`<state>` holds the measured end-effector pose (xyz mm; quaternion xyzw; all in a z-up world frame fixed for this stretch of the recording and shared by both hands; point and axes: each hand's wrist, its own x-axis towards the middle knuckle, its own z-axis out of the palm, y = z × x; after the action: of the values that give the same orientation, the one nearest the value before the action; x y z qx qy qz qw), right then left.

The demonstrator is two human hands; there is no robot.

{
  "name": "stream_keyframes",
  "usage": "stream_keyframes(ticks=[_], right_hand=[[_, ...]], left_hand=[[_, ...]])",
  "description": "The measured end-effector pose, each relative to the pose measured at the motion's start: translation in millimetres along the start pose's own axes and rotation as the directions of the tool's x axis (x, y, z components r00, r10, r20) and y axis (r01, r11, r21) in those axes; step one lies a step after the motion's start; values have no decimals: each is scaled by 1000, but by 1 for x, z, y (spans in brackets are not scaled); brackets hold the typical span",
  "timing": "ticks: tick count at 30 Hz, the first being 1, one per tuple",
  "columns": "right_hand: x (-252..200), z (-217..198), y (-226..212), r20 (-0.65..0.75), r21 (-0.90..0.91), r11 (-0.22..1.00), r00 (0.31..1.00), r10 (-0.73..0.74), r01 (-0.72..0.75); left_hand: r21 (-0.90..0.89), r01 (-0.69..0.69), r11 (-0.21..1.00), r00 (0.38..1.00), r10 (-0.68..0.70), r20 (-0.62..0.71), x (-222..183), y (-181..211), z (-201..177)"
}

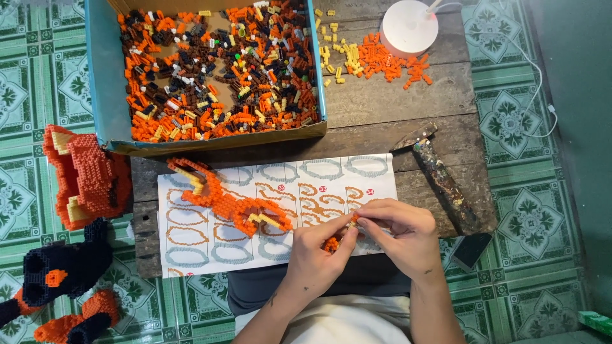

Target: Assembling a complex figure using small interlocking plastic blocks and a small hammer for securing pieces.

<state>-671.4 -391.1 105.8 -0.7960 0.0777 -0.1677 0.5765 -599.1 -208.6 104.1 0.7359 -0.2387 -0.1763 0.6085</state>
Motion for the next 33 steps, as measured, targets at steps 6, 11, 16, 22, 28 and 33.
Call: stream_keyframes(ticks=[6, 11, 16, 22, 28, 33], right_hand=[[3, -3, -6, 5, 31, 998, 999, 49, -49], [5, -5, -7, 35, 58, 994, 996, 87, -89], [9, -12, -9, 73, 97, 986, 989, 131, -137], [70, -44, -33, 249, -203, 967, 963, -101, 154], [176, -49, 1, 233, -623, 714, 947, -222, 321], [243, -28, 60, 278, -821, 499, 957, -79, 279]], left_hand=[[23, -40, 999, 999, 40, -6, 1, -2, 3], [28, -65, 998, 998, 65, -13, -1, -6, 4], [21, -83, 996, 997, 83, -4, 0, -6, 2], [25, -64, 998, 998, 65, -9, 0, -5, 3], [78, -141, 987, 990, 139, 28, -4, 1, 9], [359, -352, 865, 928, 372, 14, -10, -1, 17]])
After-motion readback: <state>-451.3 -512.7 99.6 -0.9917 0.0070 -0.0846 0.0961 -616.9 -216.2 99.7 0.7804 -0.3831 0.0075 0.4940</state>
